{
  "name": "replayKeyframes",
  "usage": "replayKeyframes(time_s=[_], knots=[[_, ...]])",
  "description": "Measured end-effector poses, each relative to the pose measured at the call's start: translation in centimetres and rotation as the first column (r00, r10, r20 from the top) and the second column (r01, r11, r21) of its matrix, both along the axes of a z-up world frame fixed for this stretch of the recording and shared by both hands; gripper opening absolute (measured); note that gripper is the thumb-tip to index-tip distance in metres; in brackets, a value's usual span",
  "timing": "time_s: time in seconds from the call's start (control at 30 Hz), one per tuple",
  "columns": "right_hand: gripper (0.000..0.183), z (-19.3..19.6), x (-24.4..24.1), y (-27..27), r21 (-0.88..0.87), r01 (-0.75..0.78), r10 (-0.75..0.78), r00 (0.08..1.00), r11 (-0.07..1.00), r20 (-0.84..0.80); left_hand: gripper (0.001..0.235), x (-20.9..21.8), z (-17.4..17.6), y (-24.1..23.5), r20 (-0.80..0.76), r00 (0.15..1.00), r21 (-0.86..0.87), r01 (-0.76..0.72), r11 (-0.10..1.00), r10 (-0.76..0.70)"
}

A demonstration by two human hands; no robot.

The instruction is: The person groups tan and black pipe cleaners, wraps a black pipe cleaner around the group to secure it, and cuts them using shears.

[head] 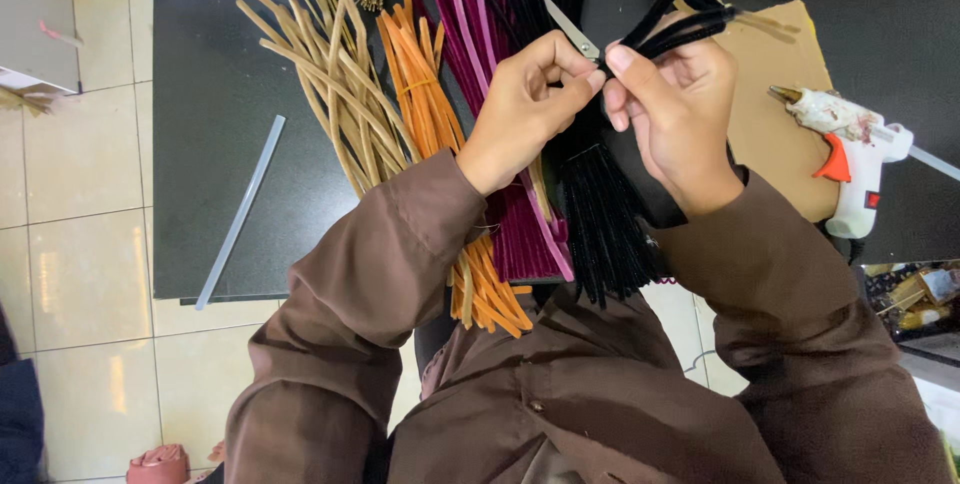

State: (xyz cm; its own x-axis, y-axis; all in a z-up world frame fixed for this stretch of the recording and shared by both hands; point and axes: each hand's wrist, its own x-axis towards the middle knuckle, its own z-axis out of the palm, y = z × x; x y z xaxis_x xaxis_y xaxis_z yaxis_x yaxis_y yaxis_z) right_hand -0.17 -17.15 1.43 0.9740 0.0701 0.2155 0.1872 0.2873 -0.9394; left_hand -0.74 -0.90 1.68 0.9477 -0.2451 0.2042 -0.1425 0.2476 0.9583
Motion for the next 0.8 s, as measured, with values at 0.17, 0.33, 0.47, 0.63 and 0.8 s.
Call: replayKeyframes(time_s=[0.17, 0.33, 0.47, 0.63, 0.8], knots=[[0.012, -0.5, 0.1, -0.4, -0.071, -0.001, 0.007, 0.997, 0.997, 0.08, 0.011, 0.3, -0.8, 0.4, 0.018, 1.0, 0.02, 0.001, 1.0, -0.001], [0.016, 0.0, -0.3, -0.3, -0.111, 0.021, -0.006, 0.991, 0.994, 0.133, 0.013, -0.1, -0.2, 0.5, 0.071, 0.997, 0.02, 0.019, 1.0, -0.02], [0.023, 0.7, -0.4, -0.1, -0.155, 0.033, -0.011, 0.99, 0.987, 0.142, 0.011, -0.2, 0.1, 0.3, 0.089, 0.996, 0.066, 0.009, 0.998, -0.015], [0.018, 0.6, 0.0, -0.5, -0.112, 0.006, 0.004, 0.996, 0.994, 0.087, 0.008, 0.4, -1.2, 0.4, 0.14, 0.989, 0.081, 0.038, 0.996, -0.05], [0.014, 1.4, 0.0, -0.8, -0.037, -0.086, 0.086, 0.996, 0.996, -0.007, 0.009, 0.0, -0.3, 0.6, 0.186, 0.982, 0.146, 0.002, 0.989, -0.029]])
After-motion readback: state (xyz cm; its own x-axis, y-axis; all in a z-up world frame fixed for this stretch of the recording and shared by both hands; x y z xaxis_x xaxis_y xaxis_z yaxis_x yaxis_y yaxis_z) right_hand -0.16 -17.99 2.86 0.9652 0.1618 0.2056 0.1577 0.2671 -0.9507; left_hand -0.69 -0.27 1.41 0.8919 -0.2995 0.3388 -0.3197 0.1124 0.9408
